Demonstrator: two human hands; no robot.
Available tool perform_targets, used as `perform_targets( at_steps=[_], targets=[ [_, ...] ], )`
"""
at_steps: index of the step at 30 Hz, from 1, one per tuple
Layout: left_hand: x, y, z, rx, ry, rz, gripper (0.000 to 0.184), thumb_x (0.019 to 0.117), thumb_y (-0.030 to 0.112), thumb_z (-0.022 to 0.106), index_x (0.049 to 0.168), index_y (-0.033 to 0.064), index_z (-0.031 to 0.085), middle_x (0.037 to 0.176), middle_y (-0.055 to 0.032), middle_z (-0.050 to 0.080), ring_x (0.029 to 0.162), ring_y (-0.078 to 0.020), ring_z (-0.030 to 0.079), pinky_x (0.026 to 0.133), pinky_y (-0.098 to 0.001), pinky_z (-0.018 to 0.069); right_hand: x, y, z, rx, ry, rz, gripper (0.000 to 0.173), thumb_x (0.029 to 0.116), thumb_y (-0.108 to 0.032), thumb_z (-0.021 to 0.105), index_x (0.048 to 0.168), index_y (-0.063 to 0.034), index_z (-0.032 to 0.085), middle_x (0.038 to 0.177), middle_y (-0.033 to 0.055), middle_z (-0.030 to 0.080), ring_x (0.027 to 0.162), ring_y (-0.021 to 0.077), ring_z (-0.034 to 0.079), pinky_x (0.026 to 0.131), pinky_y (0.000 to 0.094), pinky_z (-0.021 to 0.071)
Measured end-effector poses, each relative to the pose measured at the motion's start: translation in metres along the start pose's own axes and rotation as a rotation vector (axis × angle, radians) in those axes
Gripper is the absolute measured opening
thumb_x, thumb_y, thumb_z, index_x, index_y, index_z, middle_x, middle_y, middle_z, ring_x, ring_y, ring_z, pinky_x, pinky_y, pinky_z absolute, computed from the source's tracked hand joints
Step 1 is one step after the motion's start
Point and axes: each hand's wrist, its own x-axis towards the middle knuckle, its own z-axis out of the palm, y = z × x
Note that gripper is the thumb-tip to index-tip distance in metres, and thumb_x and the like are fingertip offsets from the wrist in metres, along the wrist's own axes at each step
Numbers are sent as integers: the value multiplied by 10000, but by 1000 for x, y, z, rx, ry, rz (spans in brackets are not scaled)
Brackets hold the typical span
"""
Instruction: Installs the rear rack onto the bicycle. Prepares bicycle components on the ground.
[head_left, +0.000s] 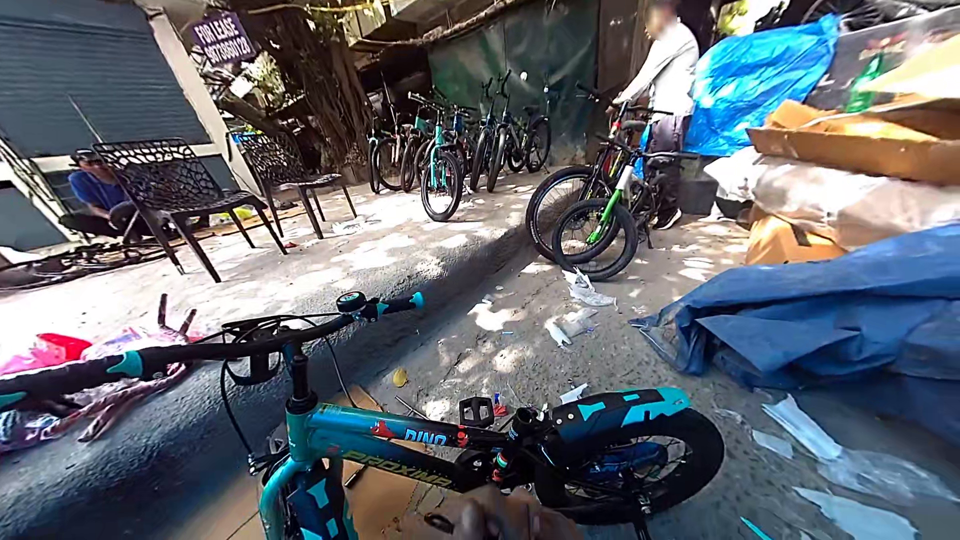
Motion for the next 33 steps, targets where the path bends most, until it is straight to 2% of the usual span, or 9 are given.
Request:
perform_targets(
  at_steps=[1, 3, 5, 8, 11, 15, 21, 28, 33],
  targets=[
    [6, -9, -11, 23, -75, 22, 534, 997, 622, 495, 839, 164, 721, 638, 60, 608, 608, -61, 585, 731, -279, 508, -2, 7, -6, 10, 8, 1, 1408, 496, -707, 899, 1539, 59, 345, 1513, 295, 447, 1380, 417, 487, 1133, 548, 439],
    [18, -13, -45, 102, -254, -28, 541, 938, 639, 594, 1161, 165, 725, 1079, -59, 712, 1031, -219, 673, 989, -434, 536, -6, 14, -27, -1, 32, -8, 1400, 491, -668, 921, 1569, 9, 337, 1502, 277, 473, 1338, 419, 526, 1085, 586, 474],
    [22, 2, -70, 235, -290, -151, 653, 917, 594, 675, 1334, 92, 637, 1352, -177, 633, 1242, -333, 619, 1057, -502, 527, -9, 15, -63, -39, 27, -3, 1413, 489, -640, 945, 1601, -42, 309, 1535, 255, 449, 1333, 413, 534, 1070, 608, 487],
    [15, 31, -80, 593, -84, -395, 566, 971, 493, 660, 1283, 20, 653, 1263, -151, 690, 1103, -284, 695, 966, -457, 589, -10, 11, -139, -181, 28, 3, 1398, 515, -661, 933, 1629, -140, 267, 1549, 184, 442, 1312, 350, 547, 1017, 578, 530],
    [10, 37, -93, 755, 80, -497, 377, 1030, 326, 594, 1217, 9, 675, 1159, -117, 724, 1018, -242, 713, 923, -425, 599, -4, -5, -208, -421, 87, 33, 1357, 520, -727, 870, 1635, -262, 252, 1568, 34, 434, 1305, 186, 554, 982, 469, 569],
    [12, 25, -108, 788, 228, -522, 333, 1041, 298, 560, 1164, 18, 691, 1100, -128, 737, 982, -262, 723, 887, -418, 612, 25, -6, -254, -768, 115, 30, 1348, 549, -783, 795, 1637, -188, 266, 1574, 90, 434, 1354, 270, 522, 1015, 532, 525],
    [20, -11, -97, 1028, 189, -499, 354, 988, 376, 643, 1145, 64, 703, 1019, -49, 742, 909, -161, 723, 823, -377, 615, 72, 58, -264, -996, -42, 178, 1379, 592, -832, 756, 1645, -117, 226, 1556, 181, 437, 1384, 339, 483, 1085, 550, 419],
    [41, -58, -109, 1277, 72, -492, 463, 933, 486, 666, 1203, 110, 689, 1155, -57, 672, 1011, -138, 689, 856, -342, 610, 97, 87, -255, -1011, -307, 286, 1354, 601, -794, 800, 1651, -153, 234, 1548, 171, 455, 1352, 346, 505, 1076, 607, 382],
    [52, -85, -110, 1294, 76, -570, 689, 858, 531, 745, 1363, 86, 595, 1278, -93, 638, 1069, -163, 681, 939, -378, 591, 109, 124, -235, -1063, -472, 285, 1360, 612, -756, 814, 1659, -149, 194, 1593, 208, 387, 1372, 399, 470, 1059, 616, 380]
  ],
)
